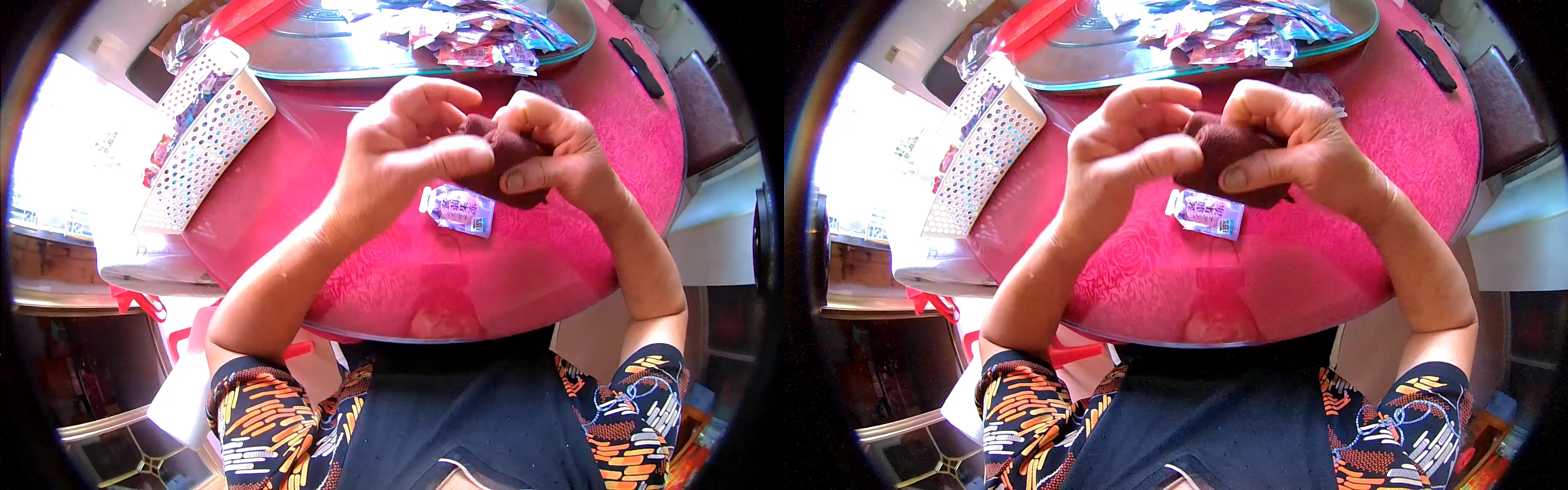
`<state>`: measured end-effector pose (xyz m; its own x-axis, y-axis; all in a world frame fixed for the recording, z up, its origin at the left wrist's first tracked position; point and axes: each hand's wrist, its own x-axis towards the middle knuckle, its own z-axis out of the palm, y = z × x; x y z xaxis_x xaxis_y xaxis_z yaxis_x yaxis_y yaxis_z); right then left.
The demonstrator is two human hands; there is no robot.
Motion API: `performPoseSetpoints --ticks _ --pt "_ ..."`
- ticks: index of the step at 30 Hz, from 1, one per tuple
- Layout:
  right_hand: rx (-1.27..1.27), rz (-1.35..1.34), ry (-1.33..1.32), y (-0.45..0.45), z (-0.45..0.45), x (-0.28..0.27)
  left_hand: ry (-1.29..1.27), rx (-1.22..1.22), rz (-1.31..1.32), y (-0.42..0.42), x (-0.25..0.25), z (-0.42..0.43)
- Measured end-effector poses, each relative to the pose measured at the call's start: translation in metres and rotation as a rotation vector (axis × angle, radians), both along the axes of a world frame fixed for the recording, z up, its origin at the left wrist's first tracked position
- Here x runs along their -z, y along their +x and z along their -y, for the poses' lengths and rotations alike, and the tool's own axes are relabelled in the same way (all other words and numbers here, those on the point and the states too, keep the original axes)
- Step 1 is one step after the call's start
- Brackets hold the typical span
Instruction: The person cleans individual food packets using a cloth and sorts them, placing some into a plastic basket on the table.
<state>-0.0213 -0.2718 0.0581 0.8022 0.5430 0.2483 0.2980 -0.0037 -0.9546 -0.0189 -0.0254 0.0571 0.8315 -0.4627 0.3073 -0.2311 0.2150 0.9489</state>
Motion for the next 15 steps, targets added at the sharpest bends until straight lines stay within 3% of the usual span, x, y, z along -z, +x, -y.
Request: performPoseSetpoints --ticks 2,5,8,10,12,15 --pt "0.038 0.031 0.028 0.002 0.002 0.000 0.157 -0.141 -0.009 0.013 -0.007 -0.008" --pt "0.112 0.173 -0.069 0.000 -0.001 0.002 0.414 -0.158 0.047 0.036 0.001 -0.030" --pt "0.071 0.525 -0.245 -0.001 -0.009 0.003 0.606 0.020 0.081 0.037 -0.001 -0.034" --pt "0.046 0.589 -0.319 -0.007 -0.018 0.009 0.637 0.234 0.067 0.038 0.008 -0.030" --pt "0.062 0.876 -0.393 -0.006 -0.025 0.015 0.822 0.187 0.174 0.028 0.011 -0.024" --pt "-0.054 0.867 -0.494 -0.008 -0.023 0.016 0.881 0.131 0.367 0.025 0.017 -0.021"
